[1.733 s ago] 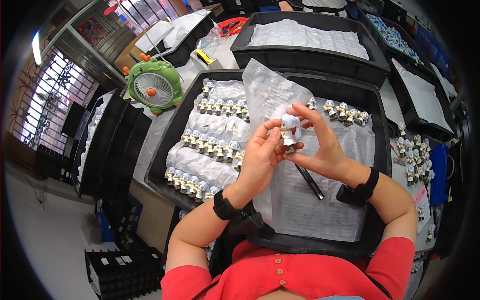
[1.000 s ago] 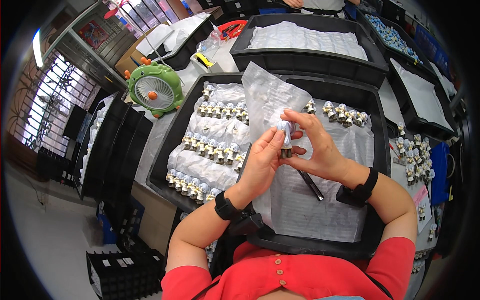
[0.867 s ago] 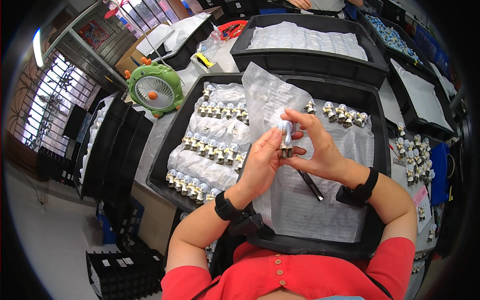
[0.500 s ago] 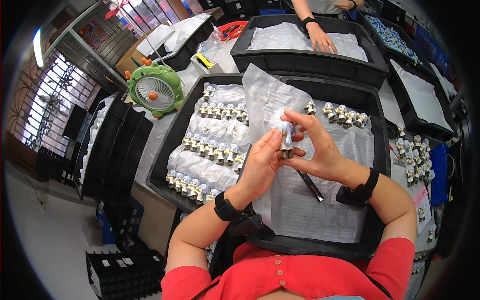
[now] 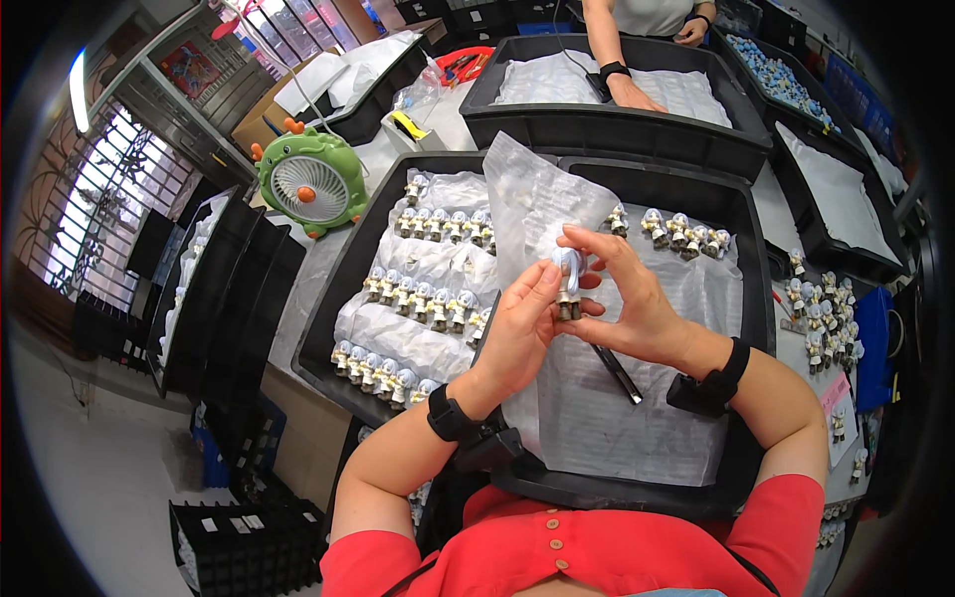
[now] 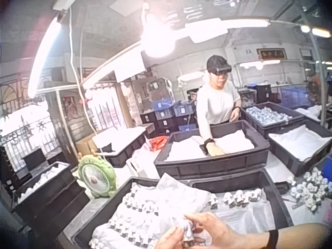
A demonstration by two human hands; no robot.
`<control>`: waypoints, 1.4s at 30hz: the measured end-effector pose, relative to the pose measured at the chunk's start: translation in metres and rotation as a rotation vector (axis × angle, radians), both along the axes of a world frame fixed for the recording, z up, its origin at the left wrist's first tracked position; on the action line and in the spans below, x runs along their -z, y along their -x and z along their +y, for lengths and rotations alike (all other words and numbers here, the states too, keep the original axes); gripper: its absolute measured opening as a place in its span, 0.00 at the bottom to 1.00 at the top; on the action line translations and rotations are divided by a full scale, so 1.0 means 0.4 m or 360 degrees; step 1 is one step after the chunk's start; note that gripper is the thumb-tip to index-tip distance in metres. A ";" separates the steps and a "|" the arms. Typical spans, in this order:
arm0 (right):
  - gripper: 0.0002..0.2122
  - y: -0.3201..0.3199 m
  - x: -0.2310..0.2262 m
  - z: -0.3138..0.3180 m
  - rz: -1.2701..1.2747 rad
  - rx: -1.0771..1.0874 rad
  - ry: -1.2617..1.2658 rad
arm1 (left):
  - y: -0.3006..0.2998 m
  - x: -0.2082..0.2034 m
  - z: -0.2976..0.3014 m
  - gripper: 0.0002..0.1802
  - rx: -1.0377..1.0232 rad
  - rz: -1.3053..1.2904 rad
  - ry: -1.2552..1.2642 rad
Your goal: The person assembles small figurines at a workstation. They pick up a figurine, use a pair of tweezers to adjust or attach a small component, and then place the finished item into a tray. The process is repeated for multiple units.
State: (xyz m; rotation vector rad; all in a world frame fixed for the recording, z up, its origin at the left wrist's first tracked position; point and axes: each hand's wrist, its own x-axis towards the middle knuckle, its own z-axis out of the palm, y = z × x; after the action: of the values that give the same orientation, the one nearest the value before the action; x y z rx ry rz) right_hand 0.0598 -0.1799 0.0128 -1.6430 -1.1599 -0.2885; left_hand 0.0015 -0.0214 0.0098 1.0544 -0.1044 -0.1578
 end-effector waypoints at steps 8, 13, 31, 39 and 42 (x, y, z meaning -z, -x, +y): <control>0.38 0.001 0.001 -0.005 0.0055 -0.0023 0.0022 | 0.002 0.005 0.005 0.19 -0.0028 0.0047 0.0031; 0.39 -0.002 -0.001 -0.007 0.0059 -0.0040 0.0046 | 0.000 0.005 0.003 0.18 -0.0162 0.0019 0.0024; 0.37 -0.024 0.003 -0.006 0.0207 0.0059 0.0057 | -0.325 0.005 0.417 0.14 -0.1006 0.0110 -0.0573; 0.36 -0.042 0.010 -0.010 0.0244 0.0133 0.0078 | -0.510 0.126 0.361 0.18 -0.1014 0.0203 -0.2098; 0.36 -0.044 0.002 -0.014 0.0259 0.0160 0.0043 | -0.526 0.146 0.347 0.19 -0.0964 0.0208 -0.2308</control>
State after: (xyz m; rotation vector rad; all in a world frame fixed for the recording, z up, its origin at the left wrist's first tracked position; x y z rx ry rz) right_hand 0.0774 -0.1853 0.0121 -1.7182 -0.9646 -0.1998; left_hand 0.2119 0.1173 -0.0486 2.4508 0.5339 0.3164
